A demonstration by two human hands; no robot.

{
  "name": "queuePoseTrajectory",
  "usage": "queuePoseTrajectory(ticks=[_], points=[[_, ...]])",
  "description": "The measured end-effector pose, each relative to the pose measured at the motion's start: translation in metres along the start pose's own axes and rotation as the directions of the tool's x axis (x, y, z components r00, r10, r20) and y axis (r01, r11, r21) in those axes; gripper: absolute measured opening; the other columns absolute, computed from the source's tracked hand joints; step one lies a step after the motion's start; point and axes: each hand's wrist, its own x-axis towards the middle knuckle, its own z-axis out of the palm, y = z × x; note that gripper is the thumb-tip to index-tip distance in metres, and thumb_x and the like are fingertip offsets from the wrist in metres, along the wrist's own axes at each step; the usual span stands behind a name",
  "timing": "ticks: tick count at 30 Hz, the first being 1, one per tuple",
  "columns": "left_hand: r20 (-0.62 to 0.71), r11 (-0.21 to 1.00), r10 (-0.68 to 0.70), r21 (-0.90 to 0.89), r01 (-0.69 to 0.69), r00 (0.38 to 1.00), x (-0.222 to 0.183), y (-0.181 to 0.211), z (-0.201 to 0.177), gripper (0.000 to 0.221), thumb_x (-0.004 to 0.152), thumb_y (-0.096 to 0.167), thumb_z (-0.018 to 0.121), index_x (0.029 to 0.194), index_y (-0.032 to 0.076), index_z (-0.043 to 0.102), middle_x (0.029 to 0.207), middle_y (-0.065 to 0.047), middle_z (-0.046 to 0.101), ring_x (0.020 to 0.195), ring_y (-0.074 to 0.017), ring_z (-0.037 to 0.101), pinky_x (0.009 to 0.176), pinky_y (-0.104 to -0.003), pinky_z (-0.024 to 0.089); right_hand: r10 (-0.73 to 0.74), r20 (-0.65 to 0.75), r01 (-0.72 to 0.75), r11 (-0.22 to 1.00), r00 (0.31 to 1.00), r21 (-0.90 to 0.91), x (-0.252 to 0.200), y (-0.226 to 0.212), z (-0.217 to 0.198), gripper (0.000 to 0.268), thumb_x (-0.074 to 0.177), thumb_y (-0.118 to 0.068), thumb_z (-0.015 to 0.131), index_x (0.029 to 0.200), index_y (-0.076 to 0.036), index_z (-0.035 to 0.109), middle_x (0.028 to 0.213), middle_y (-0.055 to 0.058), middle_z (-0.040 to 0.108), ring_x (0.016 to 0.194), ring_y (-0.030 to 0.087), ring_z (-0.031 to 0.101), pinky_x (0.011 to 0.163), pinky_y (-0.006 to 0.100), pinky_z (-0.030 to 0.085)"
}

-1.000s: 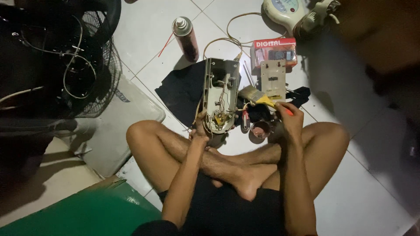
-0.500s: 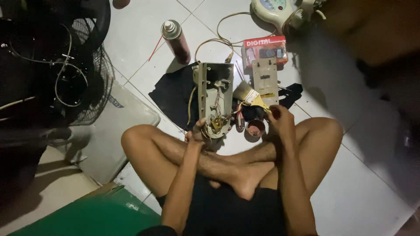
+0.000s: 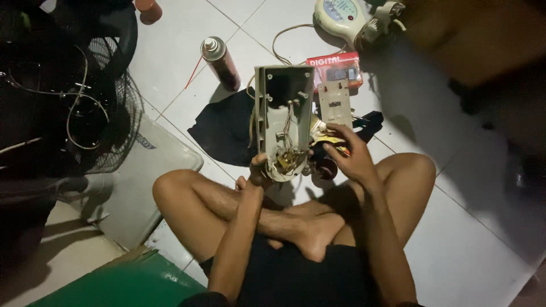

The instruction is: Repairing and cleaning the internal components of a disassembled electronic appliance using a brush

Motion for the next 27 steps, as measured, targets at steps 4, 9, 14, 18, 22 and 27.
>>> queuePoseTrajectory(ticks=[4, 9, 14, 18, 22, 27], points=[[-0.162, 0.995, -0.066, 0.062, 0.077, 0.985, 0.034, 0.014, 0.062, 0.062, 0.097, 0.035, 0.062, 0.138, -0.010, 0.052, 0.133, -0.033, 0.059, 0.122, -0.0418, 0.061, 0.102, -0.058, 0.048, 0.033, 0.026, -0.034, 0.999, 0.999, 0.021, -0.008, -0.001, 0.013, 0.047, 0.093, -0.011, 0.074, 0.138, -0.006, 0.062, 0.132, 0.021, 0.066, 0.124, 0.040, 0.062, 0.102, 0.048, 0.052], [-0.240, 0.204, 0.396, 0.964, 0.170, 0.886, 0.051, 0.033, 0.036, 0.081, 0.076, 0.033, 0.092, 0.145, 0.009, 0.055, 0.127, -0.011, 0.064, 0.114, -0.0209, 0.055, 0.099, -0.036, 0.047, 0.113, -0.013, -0.113, 0.994, 0.993, -0.003, -0.026, 0.045, 0.017, 0.046, 0.095, -0.016, 0.073, 0.138, -0.004, 0.062, 0.131, 0.023, 0.066, 0.128, 0.041, 0.059, 0.107, 0.052, 0.047], [-0.248, -0.229, 0.513, 0.883, 0.410, 0.822, 0.056, 0.045, 0.025, 0.116, 0.061, 0.048, 0.091, 0.149, -0.007, 0.040, 0.131, -0.032, 0.054, 0.124, -0.0514, 0.053, 0.106, -0.056, 0.044, 0.138, -0.041, -0.139, 0.990, 0.990, -0.017, -0.034, 0.061, 0.014, 0.040, 0.097, -0.014, 0.071, 0.135, -0.003, 0.062, 0.129, 0.023, 0.067, 0.126, 0.042, 0.060, 0.108, 0.053, 0.045], [-0.252, -0.505, 0.520, 0.680, 0.532, 0.816, 0.051, 0.053, 0.007, 0.116, 0.056, 0.057, 0.089, 0.145, -0.004, 0.046, 0.133, -0.032, 0.051, 0.122, -0.0531, 0.055, 0.106, -0.058, 0.046, 0.135, -0.077, -0.133, 0.991, 0.988, 0.030, -0.044, 0.062, 0.015, 0.035, 0.100, -0.011, 0.067, 0.132, 0.002, 0.062, 0.126, 0.027, 0.067, 0.124, 0.044, 0.061, 0.108, 0.054, 0.044], [-0.190, -0.636, 0.536, 0.550, 0.541, 0.823, 0.053, 0.056, 0.015, 0.105, 0.058, 0.058, 0.085, 0.138, -0.002, 0.055, 0.134, -0.029, 0.053, 0.123, -0.0495, 0.054, 0.097, -0.062, 0.049, 0.160, -0.142, -0.146, 0.984, 0.977, 0.104, -0.043, 0.082, 0.016, 0.033, 0.097, -0.008, 0.070, 0.130, 0.000, 0.065, 0.123, 0.025, 0.068, 0.122, 0.041, 0.063, 0.104, 0.051, 0.049], [-0.010, -0.747, 0.548, 0.445, 0.495, 0.836, 0.045, 0.057, 0.032, 0.120, 0.060, 0.047, 0.083, 0.158, 0.003, 0.029, 0.142, -0.027, 0.047, 0.126, -0.0483, 0.051, 0.094, -0.061, 0.050, 0.169, -0.215, -0.162, 0.986, 0.962, 0.050, -0.043, 0.084, 0.011, 0.031, 0.098, -0.004, 0.069, 0.128, -0.002, 0.066, 0.118, 0.023, 0.070, 0.116, 0.039, 0.066, 0.098, 0.050, 0.054]])
